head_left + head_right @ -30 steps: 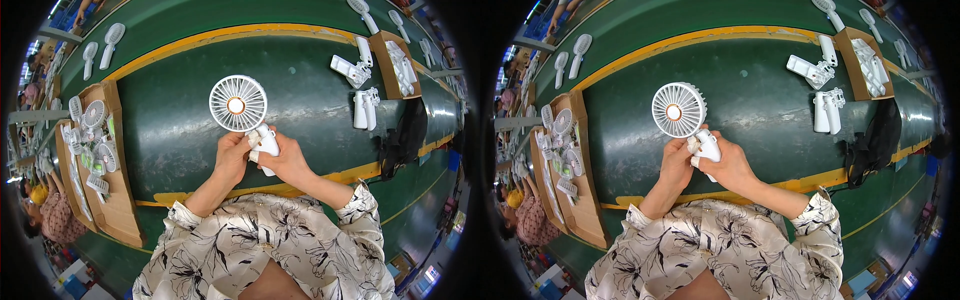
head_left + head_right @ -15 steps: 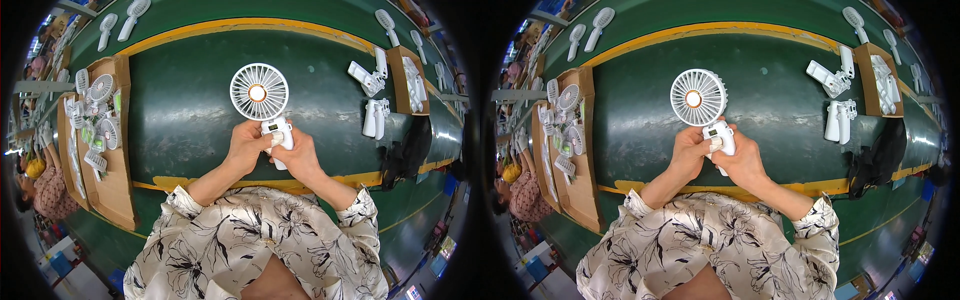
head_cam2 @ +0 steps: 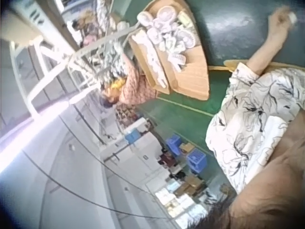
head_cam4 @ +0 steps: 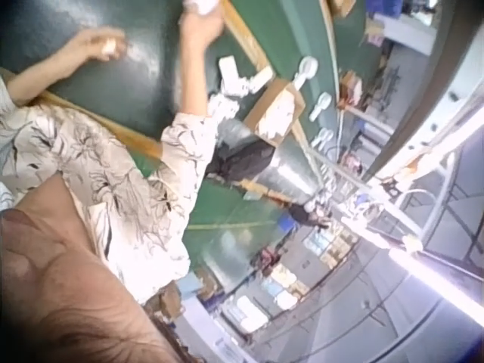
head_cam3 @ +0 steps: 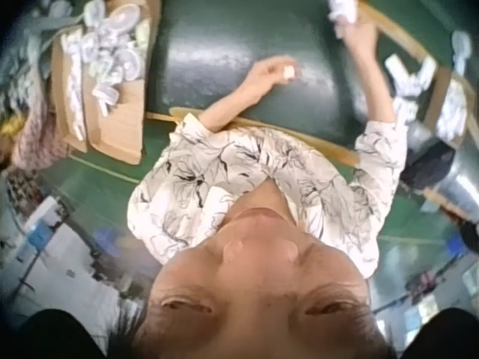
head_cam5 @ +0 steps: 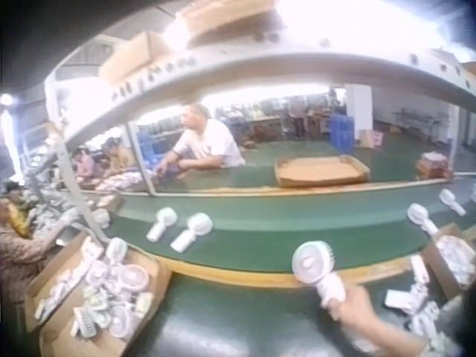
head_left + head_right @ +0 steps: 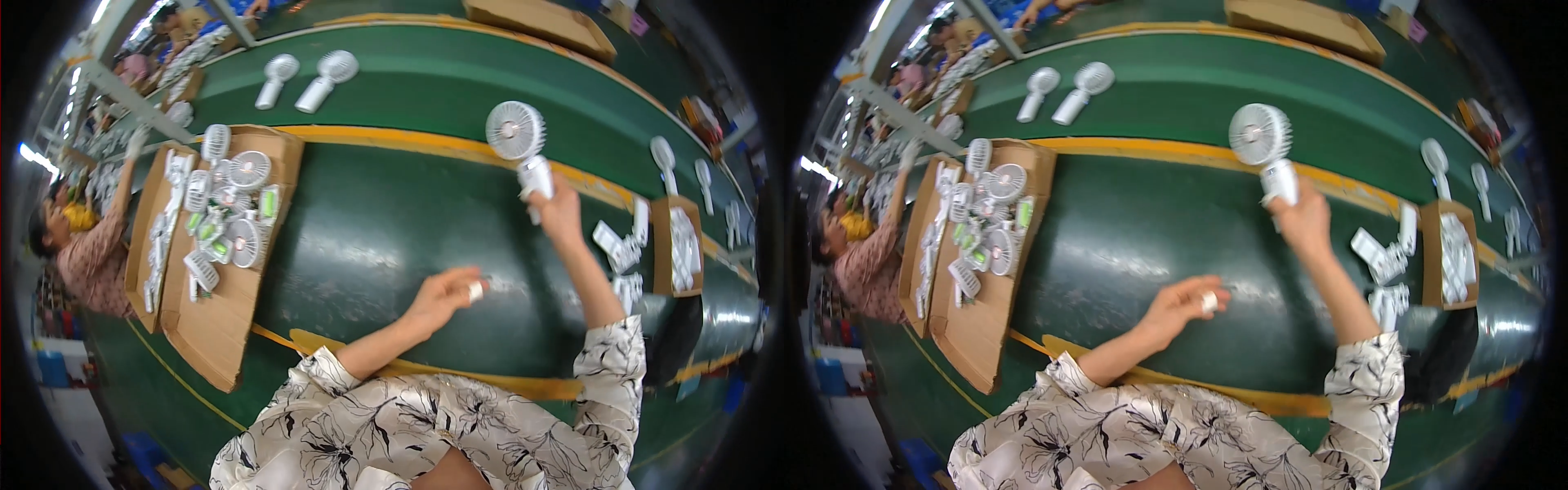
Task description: The person assembles portable fans by fitting the internal wiring, circuit board, and battery into the handle housing, snapping the handle cover closed, testing the fan, and placing the assembled fans onto the conveyor belt.
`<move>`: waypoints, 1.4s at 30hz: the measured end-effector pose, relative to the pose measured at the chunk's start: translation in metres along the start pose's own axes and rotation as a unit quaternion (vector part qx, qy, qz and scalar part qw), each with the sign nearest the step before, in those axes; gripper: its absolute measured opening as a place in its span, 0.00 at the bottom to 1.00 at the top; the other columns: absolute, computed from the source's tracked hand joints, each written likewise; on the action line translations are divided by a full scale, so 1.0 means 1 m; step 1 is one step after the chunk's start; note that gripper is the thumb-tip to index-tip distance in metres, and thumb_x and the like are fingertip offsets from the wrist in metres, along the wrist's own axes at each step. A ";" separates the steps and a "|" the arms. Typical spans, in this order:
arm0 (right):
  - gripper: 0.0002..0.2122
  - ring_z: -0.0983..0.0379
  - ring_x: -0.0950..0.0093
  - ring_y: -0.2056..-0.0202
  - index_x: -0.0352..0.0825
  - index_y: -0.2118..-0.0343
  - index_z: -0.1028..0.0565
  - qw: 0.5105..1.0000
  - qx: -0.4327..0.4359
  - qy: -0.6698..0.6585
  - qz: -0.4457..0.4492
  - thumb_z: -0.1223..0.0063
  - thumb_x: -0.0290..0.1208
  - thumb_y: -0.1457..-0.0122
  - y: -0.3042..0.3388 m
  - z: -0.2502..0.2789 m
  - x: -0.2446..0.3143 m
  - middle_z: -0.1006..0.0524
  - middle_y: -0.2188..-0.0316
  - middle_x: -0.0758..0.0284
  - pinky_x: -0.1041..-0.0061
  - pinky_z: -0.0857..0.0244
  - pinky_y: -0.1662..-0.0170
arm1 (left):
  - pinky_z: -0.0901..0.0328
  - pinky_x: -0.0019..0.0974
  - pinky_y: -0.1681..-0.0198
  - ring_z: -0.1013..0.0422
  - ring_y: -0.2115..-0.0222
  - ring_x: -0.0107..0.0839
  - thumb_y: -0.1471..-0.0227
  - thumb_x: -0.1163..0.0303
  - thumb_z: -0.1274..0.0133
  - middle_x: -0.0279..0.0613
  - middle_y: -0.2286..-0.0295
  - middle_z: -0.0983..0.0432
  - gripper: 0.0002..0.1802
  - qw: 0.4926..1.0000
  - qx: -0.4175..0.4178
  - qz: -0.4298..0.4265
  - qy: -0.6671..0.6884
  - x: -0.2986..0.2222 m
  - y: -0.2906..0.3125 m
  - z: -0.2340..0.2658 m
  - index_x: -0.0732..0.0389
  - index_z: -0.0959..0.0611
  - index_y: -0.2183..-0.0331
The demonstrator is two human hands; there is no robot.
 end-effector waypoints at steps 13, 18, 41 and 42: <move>0.25 0.41 0.58 0.55 0.28 0.53 0.38 0.920 -0.011 0.226 0.321 0.47 0.28 0.57 0.038 -0.077 0.106 0.38 0.54 0.56 0.63 0.47 0.53 | 0.37 0.26 0.62 0.32 0.66 0.20 0.54 0.74 0.49 0.34 0.68 0.25 0.13 0.961 -0.161 -0.167 -0.154 -0.091 0.078 0.098 0.64 0.23 0.63; 0.24 0.41 0.58 0.56 0.27 0.55 0.36 0.936 0.090 0.144 0.309 0.47 0.22 0.60 0.114 -0.081 0.103 0.37 0.56 0.54 0.64 0.47 0.54 | 0.38 0.26 0.66 0.32 0.70 0.22 0.57 0.77 0.53 0.37 0.70 0.25 0.12 0.786 -0.454 -0.274 -0.318 -0.200 0.182 0.210 0.66 0.21 0.66; 0.19 0.41 0.59 0.54 0.26 0.60 0.34 0.931 0.089 0.176 0.307 0.49 0.22 0.60 0.158 -0.082 0.088 0.35 0.57 0.57 0.64 0.49 0.50 | 0.35 0.47 0.64 0.30 0.65 0.42 0.73 0.57 0.41 0.50 0.66 0.27 0.34 0.742 -0.660 -0.053 -0.103 -0.232 0.196 0.463 0.70 0.25 0.63; 0.19 0.41 0.59 0.54 0.26 0.60 0.34 0.930 0.089 0.176 0.309 0.49 0.22 0.59 0.158 -0.082 0.088 0.36 0.57 0.56 0.64 0.49 0.50 | 0.35 0.51 0.69 0.29 0.70 0.43 0.70 0.61 0.42 0.48 0.68 0.28 0.27 0.748 -0.652 -0.116 -0.025 -0.229 0.202 0.455 0.69 0.25 0.65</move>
Point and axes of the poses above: each hand's wrist, its own y-axis away from the middle knuckle, its own z-axis out of the back of the hand, x = y × z, the point moved 10 cm from there along -y, towards the middle knuckle
